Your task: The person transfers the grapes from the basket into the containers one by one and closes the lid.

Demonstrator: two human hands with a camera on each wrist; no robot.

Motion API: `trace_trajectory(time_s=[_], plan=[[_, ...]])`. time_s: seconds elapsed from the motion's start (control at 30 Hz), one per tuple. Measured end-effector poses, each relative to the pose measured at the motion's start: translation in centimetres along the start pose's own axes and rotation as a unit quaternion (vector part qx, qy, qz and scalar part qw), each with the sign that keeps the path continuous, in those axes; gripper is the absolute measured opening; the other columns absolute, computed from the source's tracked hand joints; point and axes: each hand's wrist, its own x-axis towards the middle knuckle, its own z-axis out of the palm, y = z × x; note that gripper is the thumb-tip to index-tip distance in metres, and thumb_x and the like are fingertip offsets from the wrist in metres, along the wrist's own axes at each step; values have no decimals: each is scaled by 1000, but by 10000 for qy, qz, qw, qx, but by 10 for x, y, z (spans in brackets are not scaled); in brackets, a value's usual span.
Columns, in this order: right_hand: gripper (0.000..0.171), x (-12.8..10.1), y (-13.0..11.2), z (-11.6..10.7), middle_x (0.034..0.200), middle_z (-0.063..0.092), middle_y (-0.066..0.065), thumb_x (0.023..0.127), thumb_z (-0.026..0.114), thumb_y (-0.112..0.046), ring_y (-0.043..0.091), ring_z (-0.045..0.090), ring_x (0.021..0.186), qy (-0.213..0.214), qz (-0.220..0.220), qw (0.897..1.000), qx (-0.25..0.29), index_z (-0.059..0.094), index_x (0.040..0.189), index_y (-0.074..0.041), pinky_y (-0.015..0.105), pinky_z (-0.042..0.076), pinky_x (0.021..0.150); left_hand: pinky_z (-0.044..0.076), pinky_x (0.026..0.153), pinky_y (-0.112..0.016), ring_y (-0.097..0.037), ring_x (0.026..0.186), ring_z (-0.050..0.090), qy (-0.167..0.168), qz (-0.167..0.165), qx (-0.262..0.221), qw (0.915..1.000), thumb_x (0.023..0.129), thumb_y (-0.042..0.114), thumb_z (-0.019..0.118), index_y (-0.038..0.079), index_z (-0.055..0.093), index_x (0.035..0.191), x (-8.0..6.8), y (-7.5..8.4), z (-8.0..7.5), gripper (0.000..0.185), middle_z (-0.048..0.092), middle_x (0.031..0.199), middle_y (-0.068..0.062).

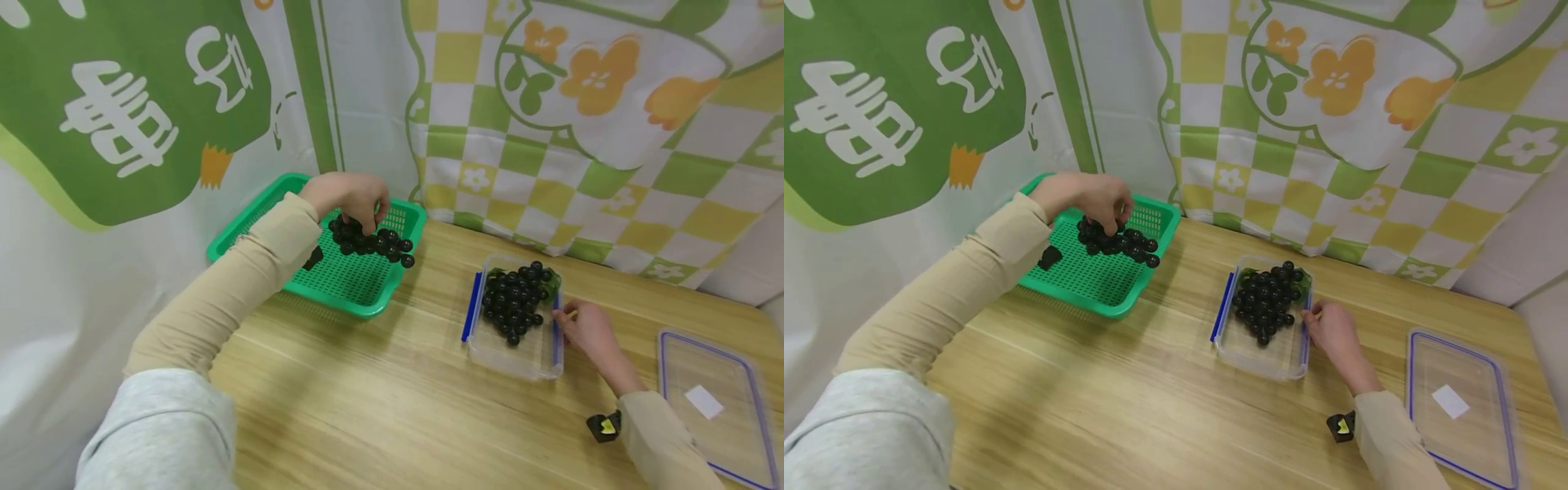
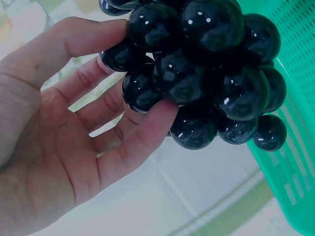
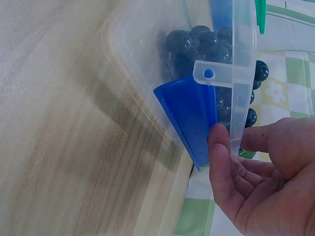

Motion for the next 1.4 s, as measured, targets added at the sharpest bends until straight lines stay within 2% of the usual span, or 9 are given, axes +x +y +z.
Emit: trace_trajectory(time_s=[0.2, 0.37, 0.67, 0.83, 0.93, 1.13, 1.4], plan=[[33, 0, 1, 1, 66, 66, 18, 96, 50, -17, 16, 59, 51, 27, 11, 10000, -23, 55, 104, 15, 28, 44, 47, 54, 58, -27, -12, 59, 52, 119, 310, -113, 9994, 77, 8, 65, 11, 61, 86, -1, 26, 0, 11, 55, 78, -1], [36, 0, 1, 0, 65, 66, 18, 97, 49, -18, 18, 59, 51, 4, -41, 10000, -84, 54, 107, 17, 28, 43, 47, 57, 60, -29, -14, 62, 57, 75, 503, -205, 9985, 77, 10, 66, 11, 60, 86, 2, 43, 2, 11, 54, 78, -1], [36, 0, 1, -1, 68, 66, 19, 97, 50, -17, 16, 60, 51, -25, -47, 9999, -116, 53, 106, 18, 29, 45, 47, 58, 64, -31, -15, 60, 60, -29, 633, -341, 9974, 82, 14, 66, 12, 55, 88, 14, 64, 10, 12, 53, 95, -4], [36, 1, 2, -1, 68, 66, 19, 97, 50, -17, 16, 60, 51, -13, -58, 9999, -108, 53, 106, 17, 29, 45, 47, 58, 62, -30, -17, 66, 62, -30, 795, -503, 9956, 83, 14, 67, 11, 53, 84, 21, 77, 15, 14, 52, 103, -5], [35, 1, 2, 0, 67, 66, 19, 97, 50, -16, 16, 59, 50, 23, -79, 9999, -78, 54, 105, 17, 29, 45, 46, 58, 59, -29, -17, 64, 63, 13, 904, -487, 9947, 83, 14, 67, 12, 53, 82, 28, 86, 20, 14, 52, 109, -4], [33, 0, 2, 0, 65, 65, 17, 96, 51, -16, 14, 57, 50, 104, -79, 9999, -47, 55, 105, 16, 28, 44, 46, 58, 58, -27, -13, 58, 63, 98, 1060, -365, 9937, 84, 20, 68, 13, 55, 81, 40, 107, 28, 16, 55, 103, -3], [32, 1, 2, 0, 62, 65, 15, 96, 50, -15, 18, 59, 50, 126, -86, 9999, 32, 56, 103, 15, 28, 44, 46, 57, 57, -26, -13, 56, 60, -109, 1302, -581, 9897, 85, 18, 68, 12, 50, 75, 55, 137, 40, 21, 49, 89, -3]])
